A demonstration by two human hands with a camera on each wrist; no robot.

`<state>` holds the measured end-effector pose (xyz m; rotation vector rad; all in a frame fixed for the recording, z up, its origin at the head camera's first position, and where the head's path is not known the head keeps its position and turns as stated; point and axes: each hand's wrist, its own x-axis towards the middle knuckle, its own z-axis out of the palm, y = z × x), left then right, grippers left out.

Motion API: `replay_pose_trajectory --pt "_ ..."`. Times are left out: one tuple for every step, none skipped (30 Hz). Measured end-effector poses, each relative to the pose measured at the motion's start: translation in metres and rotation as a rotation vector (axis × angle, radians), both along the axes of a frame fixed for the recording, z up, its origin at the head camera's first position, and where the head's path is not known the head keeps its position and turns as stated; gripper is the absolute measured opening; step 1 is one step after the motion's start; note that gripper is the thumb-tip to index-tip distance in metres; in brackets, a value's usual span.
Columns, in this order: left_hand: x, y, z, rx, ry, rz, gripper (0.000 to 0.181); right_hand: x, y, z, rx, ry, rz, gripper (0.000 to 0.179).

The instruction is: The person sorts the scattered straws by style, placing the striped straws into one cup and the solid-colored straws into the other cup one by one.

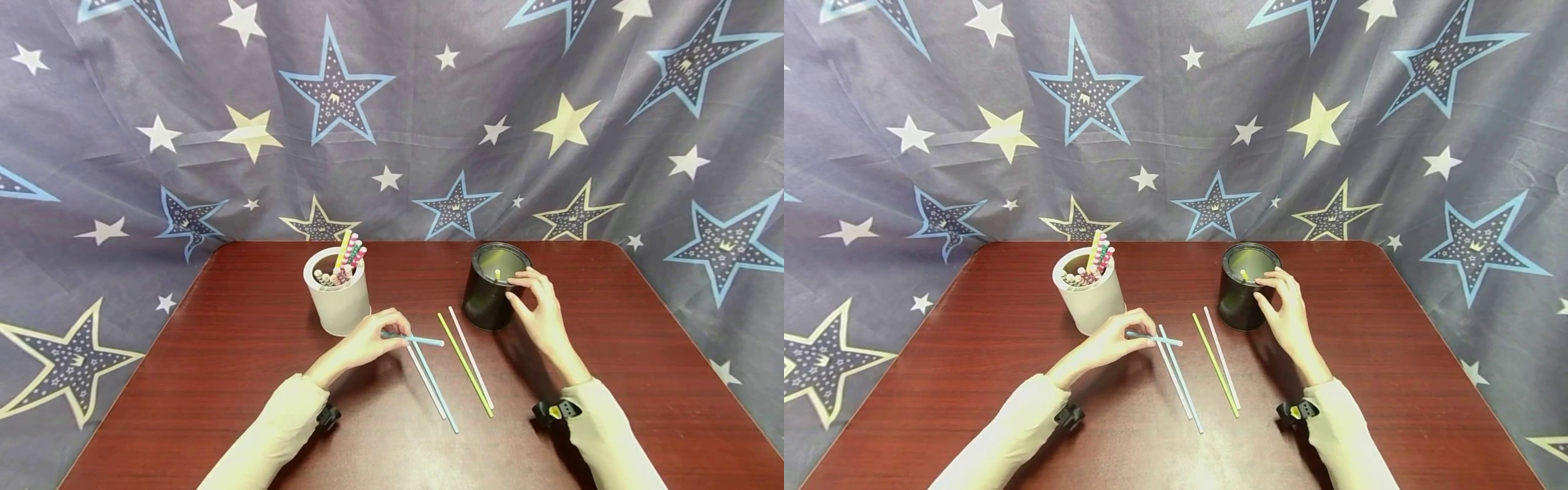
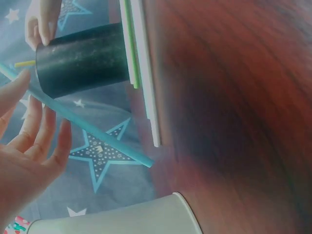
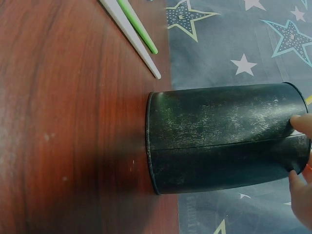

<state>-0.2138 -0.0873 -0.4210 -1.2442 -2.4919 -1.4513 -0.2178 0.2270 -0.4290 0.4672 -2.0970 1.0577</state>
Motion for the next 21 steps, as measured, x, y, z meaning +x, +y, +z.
replay_pose_trajectory --pt "0.0 0.001 0.001 0.016 -0.003 0.004 0.013 0.0 0.0 0.0 0.002 0.0 -0.001 0.028" --pt "-0.001 0.002 0.002 0.028 -0.004 0.011 0.013 0.0 0.0 0.0 0.003 0.0 -0.002 0.028" --pt "-0.001 0.003 0.003 0.035 -0.001 0.023 0.012 0.0 0.0 0.0 0.003 0.0 -0.003 0.028" --pt "-0.002 0.004 0.004 0.045 -0.003 0.032 0.011 0.0 0.001 0.0 0.003 0.0 -0.003 0.028" --pt "-0.002 0.005 0.006 0.053 -0.005 0.043 0.011 0.0 0.001 0.0 0.003 0.0 -0.003 0.028" --pt "-0.002 0.006 0.007 0.059 -0.007 0.054 0.01 0.0 0.001 0.0 0.003 0.0 -0.004 0.028" --pt "-0.003 0.007 0.009 0.066 -0.01 0.065 0.01 -0.001 0.001 0.0 0.001 0.0 -0.003 0.028" --pt "-0.003 0.008 0.01 0.072 -0.012 0.076 0.01 -0.001 0.001 -0.001 0.0 0.001 -0.002 0.028" --pt "-0.004 0.009 0.011 0.081 -0.017 0.083 0.01 -0.001 0.001 -0.001 -0.002 0.001 -0.002 0.028" --pt "-0.004 0.01 0.013 0.092 -0.026 0.089 0.01 -0.001 0.001 -0.001 -0.003 0.002 -0.001 0.028" --pt "-0.005 0.011 0.014 0.098 -0.032 0.096 0.011 -0.001 0.001 -0.001 -0.003 0.002 -0.001 0.028" --pt "-0.005 0.013 0.015 0.101 -0.038 0.106 0.011 0.0 0.001 -0.001 -0.003 0.003 0.0 0.028" --pt "-0.005 0.014 0.016 0.105 -0.044 0.116 0.011 0.0 0.0 -0.001 -0.003 0.005 0.0 0.028" --pt "-0.005 0.015 0.017 0.108 -0.052 0.126 0.011 0.0 0.0 -0.001 -0.003 0.006 -0.001 0.028" --pt "-0.005 0.016 0.019 0.116 -0.061 0.131 0.011 0.0 0.0 -0.001 -0.002 0.007 -0.002 0.028" --pt "-0.006 0.018 0.02 0.122 -0.07 0.137 0.011 0.0 0.0 -0.001 -0.003 0.009 -0.002 0.028" --pt "-0.005 0.019 0.022 0.131 -0.079 0.141 0.011 -0.001 0.0 -0.001 -0.003 0.01 -0.003 0.028" --pt "-0.005 0.02 0.024 0.141 -0.088 0.145 0.011 -0.001 0.0 -0.001 -0.003 0.011 -0.003 0.028" --pt "-0.004 0.022 0.028 0.152 -0.093 0.147 0.011 -0.001 0.0 -0.001 -0.002 0.011 -0.004 0.028" --pt "-0.002 0.023 0.032 0.167 -0.105 0.143 0.011 -0.001 0.0 -0.002 -0.002 0.011 -0.005 0.028" --pt "0.0 0.024 0.036 0.183 -0.115 0.14 0.011 -0.001 0.0 -0.002 -0.002 0.012 -0.005 0.028"
